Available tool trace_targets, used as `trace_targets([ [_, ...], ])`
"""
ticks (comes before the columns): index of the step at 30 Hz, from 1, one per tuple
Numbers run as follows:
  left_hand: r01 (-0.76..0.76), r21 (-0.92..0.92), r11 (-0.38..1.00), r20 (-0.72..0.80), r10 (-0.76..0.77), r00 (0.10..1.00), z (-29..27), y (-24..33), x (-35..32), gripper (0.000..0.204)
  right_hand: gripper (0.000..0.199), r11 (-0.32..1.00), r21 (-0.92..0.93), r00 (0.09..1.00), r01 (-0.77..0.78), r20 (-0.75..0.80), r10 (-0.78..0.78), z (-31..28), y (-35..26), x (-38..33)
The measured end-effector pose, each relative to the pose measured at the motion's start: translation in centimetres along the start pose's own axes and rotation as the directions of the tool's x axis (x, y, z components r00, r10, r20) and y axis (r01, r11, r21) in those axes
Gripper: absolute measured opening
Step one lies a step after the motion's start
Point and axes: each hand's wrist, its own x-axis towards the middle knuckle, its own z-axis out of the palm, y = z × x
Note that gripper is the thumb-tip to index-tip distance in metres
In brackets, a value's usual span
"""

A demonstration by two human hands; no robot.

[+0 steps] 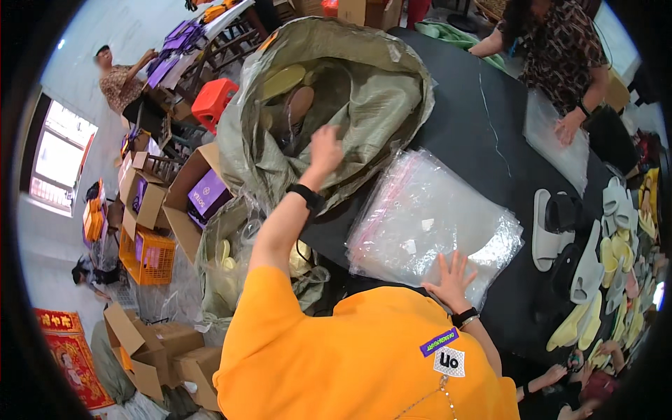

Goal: The recorder is packing various pairs of slides/sandals into plastic bags at a packing station.

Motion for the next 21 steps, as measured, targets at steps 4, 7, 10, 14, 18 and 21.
trace_targets([
  [4, 0.377, 0.24, 0.894, 0.094, -0.408, 0.908, -2.7, -8.8, -0.7, 0.056, 0.096, 1.0, -0.027, 1.0, -0.005, -0.001, 0.005, 0.3, 0.1, 0.1],
  [7, 0.637, 0.094, 0.765, 0.116, -0.644, 0.757, -4.9, -9.8, -0.8, 0.063, 0.096, 0.999, -0.037, 1.0, -0.017, 0.002, 0.017, 0.5, 0.2, 0.3],
  [10, 0.39, 0.203, 0.898, 0.072, -0.411, 0.909, -6.2, -8.0, -0.1, 0.053, 0.096, 0.999, -0.037, 1.0, -0.02, 0.005, 0.02, 0.7, 0.3, 0.4],
  [14, -0.029, 0.487, 0.873, -0.283, 0.189, 0.94, -7.8, -3.6, 2.2, 0.048, 0.097, 0.998, -0.041, 0.999, -0.038, 0.024, 0.039, 0.7, 0.5, 0.4],
  [18, 0.42, 0.326, 0.847, -0.292, -0.332, 0.897, -7.7, -6.0, 3.2, 0.046, 0.097, 0.999, -0.032, 0.999, -0.027, 0.033, 0.028, 0.3, 0.3, 0.5],
  [21, 0.442, 0.509, 0.739, 0.13, -0.573, 0.809, -4.7, -12.6, 2.2, 0.027, 0.097, 1.0, -0.027, 1.0, -0.007, 0.012, 0.007, 0.7, 0.4, 0.6],
])
